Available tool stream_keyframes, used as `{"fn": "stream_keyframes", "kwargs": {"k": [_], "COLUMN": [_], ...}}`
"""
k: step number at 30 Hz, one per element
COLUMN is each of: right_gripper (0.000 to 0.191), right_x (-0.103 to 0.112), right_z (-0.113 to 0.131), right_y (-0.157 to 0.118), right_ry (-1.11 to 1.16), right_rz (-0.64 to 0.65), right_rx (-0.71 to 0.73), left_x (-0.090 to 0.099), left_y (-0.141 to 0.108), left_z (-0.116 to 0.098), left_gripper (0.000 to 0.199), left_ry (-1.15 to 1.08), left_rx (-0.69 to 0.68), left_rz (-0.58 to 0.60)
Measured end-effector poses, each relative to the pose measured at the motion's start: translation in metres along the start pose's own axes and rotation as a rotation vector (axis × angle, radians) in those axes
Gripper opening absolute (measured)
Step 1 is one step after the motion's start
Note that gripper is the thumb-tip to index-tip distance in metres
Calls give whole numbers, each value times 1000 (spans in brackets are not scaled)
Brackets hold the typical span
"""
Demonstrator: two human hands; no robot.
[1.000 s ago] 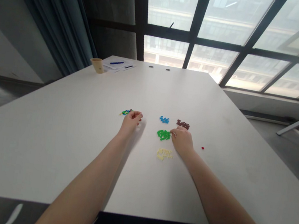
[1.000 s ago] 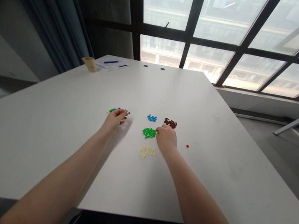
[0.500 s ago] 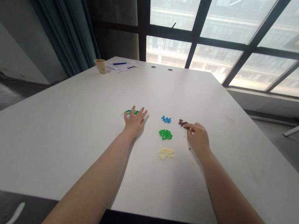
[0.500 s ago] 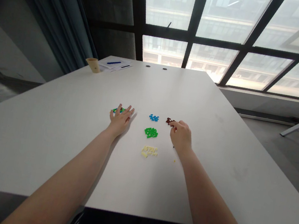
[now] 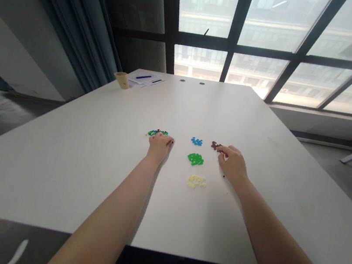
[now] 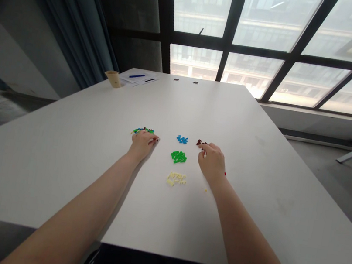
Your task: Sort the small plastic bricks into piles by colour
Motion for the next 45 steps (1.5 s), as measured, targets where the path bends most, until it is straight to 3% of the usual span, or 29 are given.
{"fn": "stream_keyframes", "kwargs": {"k": [7,11,14,18,21,23,29,39,45], "right_gripper": [30,29,26,23,20,19,18,19,16], "right_x": [1,1,2,6,13,19,27,27,27], "right_z": [3,4,6,17,32,41,53,53,55], "right_y": [-1,-2,-2,-4,-8,-11,-13,-14,-14], "right_ry": [16,29,66,195,301,355,417,450,466], "right_rz": [38,16,-27,-79,-111,-141,-166,-168,-156], "right_rx": [-35,-18,31,171,268,320,410,427,405], "left_x": [2,8,8,1,0,2,8,15,14], "left_y": [-1,-1,-5,-20,-33,-40,-54,-53,-54], "left_z": [-6,-17,-32,-63,-81,-89,-106,-106,-107], "left_gripper": [19,11,6,20,20,15,12,30,27], "left_ry": [-1,-262,-709,-1368,-1637,-1746,-1851,-1891,-1896], "left_rx": [-27,23,245,675,919,1003,968,867,850], "left_rz": [23,-11,24,234,359,424,654,757,799]}}
Point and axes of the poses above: each hand's wrist, its own y-axis towards the middle knuckle, its own x-axis out of the back of the hand, z = x × y, the point moved 3 cm from there along y, towards the middle knuckle, and after that the axes turned 12 degrees about -z, right-handed, at the moved point
